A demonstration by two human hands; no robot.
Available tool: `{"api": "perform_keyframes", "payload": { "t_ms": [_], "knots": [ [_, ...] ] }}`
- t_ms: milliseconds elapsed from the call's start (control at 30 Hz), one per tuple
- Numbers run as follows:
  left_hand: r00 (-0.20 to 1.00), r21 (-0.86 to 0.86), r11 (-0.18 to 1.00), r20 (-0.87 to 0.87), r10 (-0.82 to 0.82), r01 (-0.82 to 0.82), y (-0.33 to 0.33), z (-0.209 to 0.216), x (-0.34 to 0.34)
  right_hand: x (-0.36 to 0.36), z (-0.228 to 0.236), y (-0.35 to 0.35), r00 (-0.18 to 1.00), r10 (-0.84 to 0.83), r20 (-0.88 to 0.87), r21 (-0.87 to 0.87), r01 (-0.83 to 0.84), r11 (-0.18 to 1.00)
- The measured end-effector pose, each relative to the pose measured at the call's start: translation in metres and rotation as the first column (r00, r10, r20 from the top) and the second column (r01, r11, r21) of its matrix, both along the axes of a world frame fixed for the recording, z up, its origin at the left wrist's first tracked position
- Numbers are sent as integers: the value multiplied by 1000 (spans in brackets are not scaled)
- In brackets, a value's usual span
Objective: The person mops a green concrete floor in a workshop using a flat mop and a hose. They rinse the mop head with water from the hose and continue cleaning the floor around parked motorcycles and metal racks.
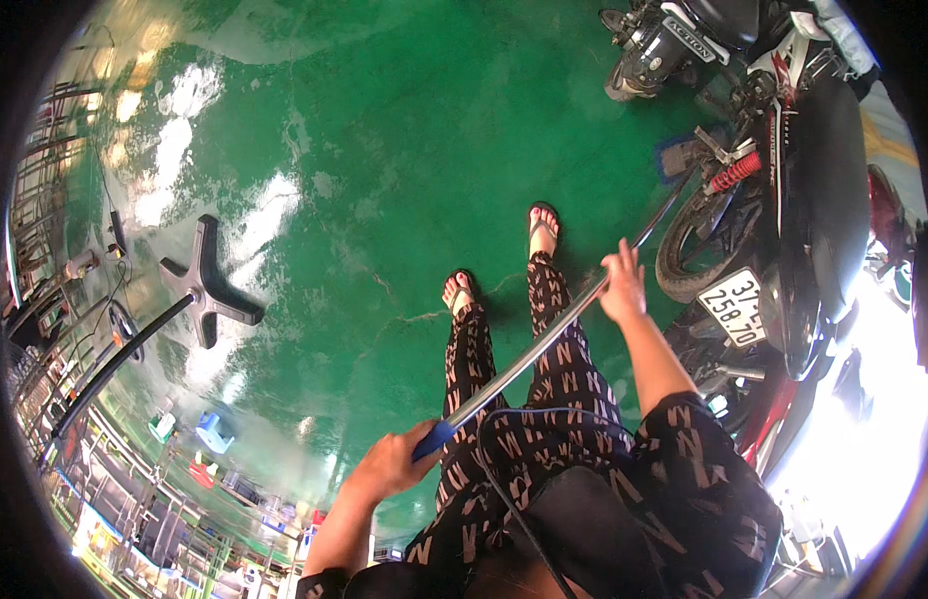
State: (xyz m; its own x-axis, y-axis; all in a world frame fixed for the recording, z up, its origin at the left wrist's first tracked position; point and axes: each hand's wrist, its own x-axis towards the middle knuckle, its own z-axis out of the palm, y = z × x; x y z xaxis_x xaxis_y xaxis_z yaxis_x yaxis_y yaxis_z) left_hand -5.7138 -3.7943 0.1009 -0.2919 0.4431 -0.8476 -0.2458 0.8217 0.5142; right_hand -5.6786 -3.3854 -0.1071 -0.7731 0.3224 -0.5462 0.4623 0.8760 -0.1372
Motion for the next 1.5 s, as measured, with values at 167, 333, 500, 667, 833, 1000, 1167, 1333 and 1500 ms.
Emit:
{"api": "perform_keyframes", "payload": {
  "t_ms": [167,333,500,667,833,1000,1167,1333,1500],
  "knots": [
    [997,-232,970,42,-63,71,-83,107,-38,30,58,-122,989,-141,-50,-89,136,987],
    [995,-295,955,-81,-56,30,-112,207,-57,27,103,-188,961,-234,-146,-198,203,959],
    [962,-466,881,-270,-51,-84,-161,278,-31,28,116,-247,893,-150,-424,-410,-42,911],
    [920,-496,865,-369,-128,-79,-144,360,-36,-23,157,-272,779,-214,-590,-484,-128,866],
    [756,-599,784,-587,-291,-164,-94,417,-85,-131,197,-287,616,-401,-678,-542,-51,839],
    [574,-612,779,-689,-442,-135,-34,434,-150,-256,203,-268,468,-526,-710,-619,-58,783],
    [276,-725,669,-685,-674,-164,28,401,-220,-357,176,-202,609,-539,-581,-694,-26,719],
    [568,-582,772,-737,-367,-255,82,339,-263,-390,201,-99,853,-359,-379,-661,21,750],
    [620,-598,792,-670,-408,-126,158,242,-336,-388,162,-2,873,-406,-270,-630,159,760]
  ]
}}
